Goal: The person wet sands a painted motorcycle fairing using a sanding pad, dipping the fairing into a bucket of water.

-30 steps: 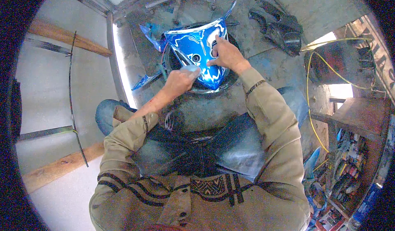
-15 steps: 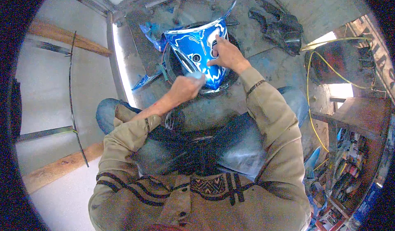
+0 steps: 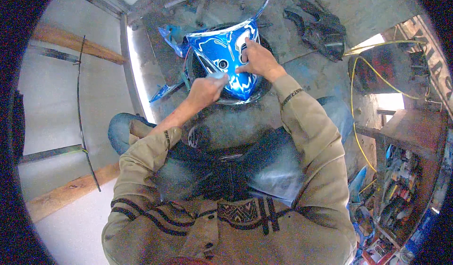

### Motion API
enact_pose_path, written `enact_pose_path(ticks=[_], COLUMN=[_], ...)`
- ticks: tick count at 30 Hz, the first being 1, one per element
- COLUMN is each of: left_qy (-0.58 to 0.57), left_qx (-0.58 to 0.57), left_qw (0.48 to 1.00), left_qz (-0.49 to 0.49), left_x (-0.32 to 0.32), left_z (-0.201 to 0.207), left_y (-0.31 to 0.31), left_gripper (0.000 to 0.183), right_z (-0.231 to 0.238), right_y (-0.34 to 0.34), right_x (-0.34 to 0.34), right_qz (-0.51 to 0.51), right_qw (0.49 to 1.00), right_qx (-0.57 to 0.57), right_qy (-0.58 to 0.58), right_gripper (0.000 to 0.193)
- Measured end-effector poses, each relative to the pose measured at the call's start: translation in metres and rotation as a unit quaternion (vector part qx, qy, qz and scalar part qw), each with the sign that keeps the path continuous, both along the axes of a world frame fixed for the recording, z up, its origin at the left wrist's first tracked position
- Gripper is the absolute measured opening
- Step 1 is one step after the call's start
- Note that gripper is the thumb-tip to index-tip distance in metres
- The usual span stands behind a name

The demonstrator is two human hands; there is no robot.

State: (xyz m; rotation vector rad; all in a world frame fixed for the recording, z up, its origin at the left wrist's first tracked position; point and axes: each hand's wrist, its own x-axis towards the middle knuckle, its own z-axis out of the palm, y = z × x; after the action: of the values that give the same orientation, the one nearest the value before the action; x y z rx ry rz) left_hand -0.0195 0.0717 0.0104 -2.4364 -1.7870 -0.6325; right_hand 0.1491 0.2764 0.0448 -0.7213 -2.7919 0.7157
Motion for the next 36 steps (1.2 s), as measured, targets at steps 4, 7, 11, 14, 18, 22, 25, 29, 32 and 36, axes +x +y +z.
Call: enact_pose_path(ticks=[4, 7, 11, 14, 18, 22, 25, 29, 32, 36], left_qy=[0.013, -0.064, -0.026, 0.012, -0.017, 0.006, -0.013, -0.079, -0.004, -0.072], left_qx=[-0.053, 0.049, -0.033, -0.083, 0.006, -0.018, -0.006, 0.07, -0.066, 0.004], left_qw=[0.998, 0.995, 0.996, 0.997, 0.999, 0.998, 0.999, 0.994, 0.996, 0.996], left_qz=[0.037, -0.066, 0.083, -0.002, 0.028, 0.066, -0.032, 0.002, 0.056, -0.051], left_x=[0.009, 0.006, -0.007, 0.011, -0.002, 0.0, 0.011, -0.003, 0.012, 0.005], left_z=[-0.001, 0.0, 0.003, -0.007, -0.002, -0.004, -0.011, 0.0, 0.004, -0.01], left_y=[-0.003, 0.001, 0.008, -0.002, 0.005, 0.007, -0.006, 0.013, 0.0, 0.0], left_gripper=[0.027, 0.028, 0.037, 0.034, 0.026, 0.03, 0.029, 0.029, 0.027, 0.031], right_z=[-0.006, -0.001, 0.0, 0.002, 0.002, 0.003, 0.005, 0.002, 0.003, 0.0], right_y=[0.0, -0.001, -0.004, -0.005, -0.004, -0.005, -0.005, -0.002, -0.004, -0.004], right_x=[0.003, 0.002, 0.001, 0.003, 0.003, 0.003, 0.001, 0.0, 0.004, 0.004], right_qz=[0.014, 0.012, 0.005, 0.0, 0.012, -0.004, 0.01, -0.002, 0.003, 0.01], right_qw=[0.996, 1.0, 0.999, 1.0, 0.999, 0.999, 0.999, 0.999, 1.0, 0.999], right_qx=[0.082, 0.019, 0.035, 0.015, 0.046, 0.026, 0.04, 0.043, 0.017, 0.021], right_qy=[0.024, 0.007, 0.012, 0.004, 0.009, 0.028, 0.0, 0.008, 0.0, 0.027], right_gripper=[0.098, 0.118, 0.115, 0.106, 0.067, 0.051, 0.053, 0.082, 0.115, 0.113])
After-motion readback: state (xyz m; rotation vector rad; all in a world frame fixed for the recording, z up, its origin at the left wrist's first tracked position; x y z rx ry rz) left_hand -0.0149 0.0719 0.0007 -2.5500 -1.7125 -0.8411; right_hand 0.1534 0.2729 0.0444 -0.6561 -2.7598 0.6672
